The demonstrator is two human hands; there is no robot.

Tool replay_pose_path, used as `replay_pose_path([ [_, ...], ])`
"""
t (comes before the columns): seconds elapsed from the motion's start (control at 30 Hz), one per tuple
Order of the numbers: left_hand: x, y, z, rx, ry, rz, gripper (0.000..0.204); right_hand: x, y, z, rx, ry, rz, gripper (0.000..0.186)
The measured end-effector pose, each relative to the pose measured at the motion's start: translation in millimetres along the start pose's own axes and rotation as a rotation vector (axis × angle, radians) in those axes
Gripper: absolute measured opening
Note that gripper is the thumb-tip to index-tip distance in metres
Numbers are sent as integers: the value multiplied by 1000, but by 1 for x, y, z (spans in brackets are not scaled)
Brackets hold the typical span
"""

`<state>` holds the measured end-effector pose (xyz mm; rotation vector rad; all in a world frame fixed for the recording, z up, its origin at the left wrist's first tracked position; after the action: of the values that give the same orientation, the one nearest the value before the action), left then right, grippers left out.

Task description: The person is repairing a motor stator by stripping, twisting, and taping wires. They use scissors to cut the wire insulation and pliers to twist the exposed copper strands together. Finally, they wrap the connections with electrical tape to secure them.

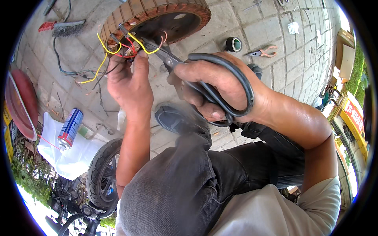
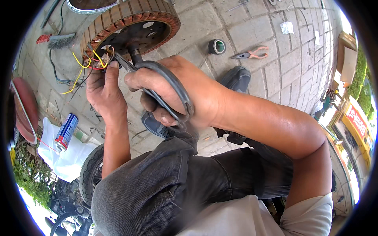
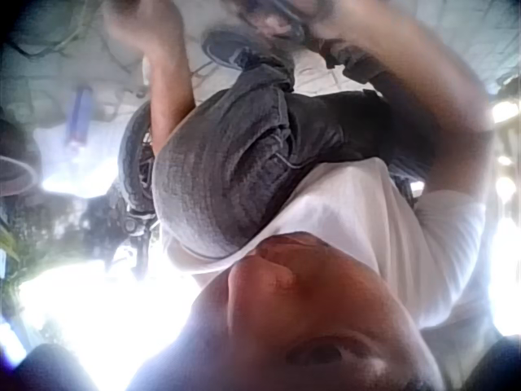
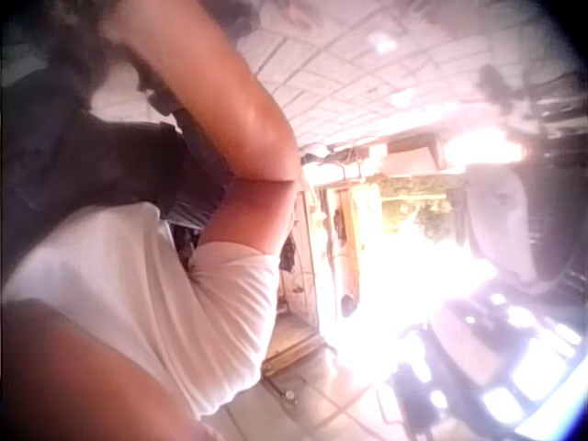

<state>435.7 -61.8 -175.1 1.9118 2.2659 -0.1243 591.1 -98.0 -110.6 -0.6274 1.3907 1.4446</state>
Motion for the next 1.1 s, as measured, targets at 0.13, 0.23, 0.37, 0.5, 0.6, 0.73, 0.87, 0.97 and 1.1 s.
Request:
replay_pose_path([
  [0.13, 1, 1, -1, -41, -29, 5, 21, 6, -4, -10, 195, 70, 89, 31],
  [0.23, 4, 1, 0, -84, -56, -2, 23, 8, 1, -14, 366, 83, 230, 36],
  [0.37, 3, 1, -1, -102, -56, -15, 25, 7, 8, -10, 556, 136, 328, 40],
  [0.5, 2, 0, -2, -55, -46, -7, 25, 10, 5, -14, 373, 76, 208, 34],
  [0.6, 1, -2, -4, 40, -35, 6, 26, 3, 7, -6, 156, -9, 24, 27],
  [0.73, 0, -1, -6, 4, 13, -19, 25, 2, 8, -5, 96, -23, -14, 25],
  [0.87, 0, -2, -5, -28, 8, -15, 24, 2, 9, -3, 5, -44, -72, 35],
  [0.97, 0, -1, -4, -54, 4, -11, 23, 2, 9, -1, -69, -84, -98, 39],
  [1.1, 0, -1, -6, -32, -6, -13, 23, 2, 7, 1, -169, -141, -98, 40],
])
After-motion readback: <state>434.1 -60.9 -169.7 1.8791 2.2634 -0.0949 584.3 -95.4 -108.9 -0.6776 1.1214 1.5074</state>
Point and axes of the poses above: each hand's wrist, its own x-axis towards the middle knuckle, its own y-axis out of the palm, z = x × y, the point moved 7 cm from there along x, towards the middle knuckle, and after that the axes turned 4 degrees about y, right-handed, at the moved point
